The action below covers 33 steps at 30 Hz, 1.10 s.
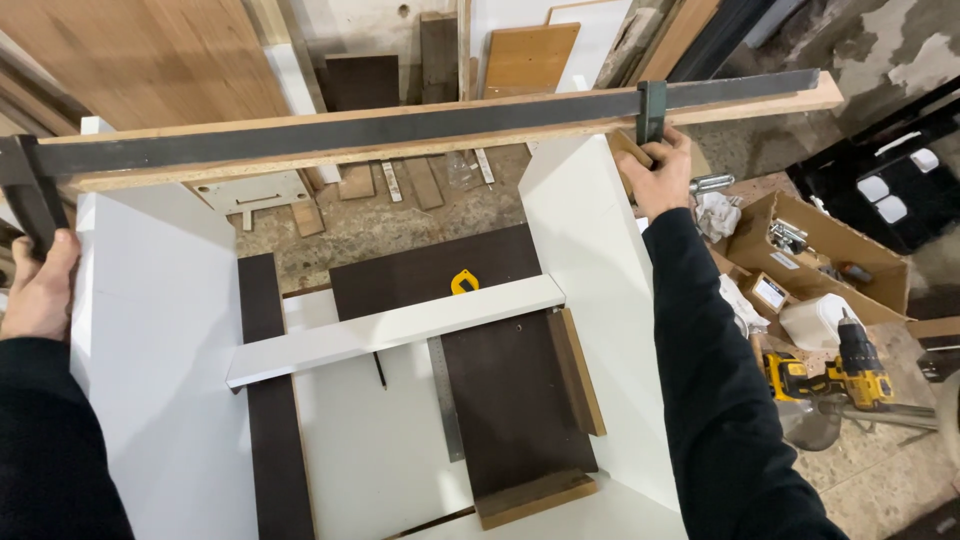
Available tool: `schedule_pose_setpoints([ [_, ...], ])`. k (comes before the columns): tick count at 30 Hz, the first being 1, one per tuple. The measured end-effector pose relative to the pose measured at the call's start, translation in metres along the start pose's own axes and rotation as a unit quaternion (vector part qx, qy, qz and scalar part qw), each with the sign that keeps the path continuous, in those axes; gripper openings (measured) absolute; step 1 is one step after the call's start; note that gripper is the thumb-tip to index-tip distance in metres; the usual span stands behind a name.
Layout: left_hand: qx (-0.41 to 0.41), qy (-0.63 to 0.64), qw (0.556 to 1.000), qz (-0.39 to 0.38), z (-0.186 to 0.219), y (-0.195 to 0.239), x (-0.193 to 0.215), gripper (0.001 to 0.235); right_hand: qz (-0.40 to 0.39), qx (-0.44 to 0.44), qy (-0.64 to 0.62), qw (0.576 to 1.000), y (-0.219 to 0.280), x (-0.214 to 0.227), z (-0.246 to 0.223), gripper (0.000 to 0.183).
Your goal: The person positions a wooden plank across a white cabinet frame and secures it with a bar clamp. They then retrieve small wooden blocks and place them under the clamp jaws to protect the wood. Finally, they insert a white panel into the cabinet frame and adjust its position.
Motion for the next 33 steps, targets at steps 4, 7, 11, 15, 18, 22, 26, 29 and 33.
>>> schedule_pose_setpoints([
  [4, -0.03, 0.034, 0.998, -0.041, -0.033, -0.021, 0.023, 0.041, 0.003, 0.013, 0.029, 0.999, -0.001, -0.001, -0.002, 0.039],
  [7, -0.035, 0.049, 0.997, -0.05, -0.034, -0.023, 0.022, 0.044, -0.014, -0.006, 0.017, 1.0, -0.004, 0.0, -0.001, 0.046],
  [11, -0.046, -0.022, 0.998, -0.037, -0.017, -0.013, 0.013, 0.047, -0.037, -0.033, -0.034, 0.998, -0.009, -0.002, 0.005, 0.057],
  [15, -0.116, -0.174, 0.978, 0.006, -0.029, -0.026, 0.025, 0.051, -0.054, -0.091, -0.211, 0.972, -0.011, -0.002, 0.005, 0.058],
  [18, -0.25, -0.408, 0.877, -0.044, -0.037, -0.033, 0.031, 0.049, -0.068, -0.101, -0.318, 0.94, -0.012, -0.007, 0.011, 0.051],
  [22, -0.128, -0.309, 0.942, 0.004, -0.017, -0.022, 0.013, 0.05, -0.074, -0.076, -0.299, 0.948, -0.01, -0.003, 0.009, 0.045],
  [26, -0.073, -0.239, 0.968, 0.017, -0.026, -0.026, 0.019, 0.051, -0.078, -0.047, -0.271, 0.958, -0.009, 0.001, 0.0, 0.037],
  [29, -0.078, -0.237, 0.968, 0.024, -0.037, -0.03, 0.026, 0.05, -0.093, -0.044, -0.285, 0.953, -0.007, 0.006, -0.014, 0.034],
  [33, -0.093, -0.167, 0.982, -0.008, -0.072, -0.052, 0.045, 0.047, -0.105, -0.11, -0.281, 0.948, -0.004, 0.007, 0.005, 0.033],
])
Point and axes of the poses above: each hand's wrist, its own y-axis away from the middle knuckle, its own x-axis out of the back of the hand, z = x × y, the point moved 1 cm from there along -y, towards the middle knuckle, and after that the axes turned 11 degrees about y, right-handed, at the moved point
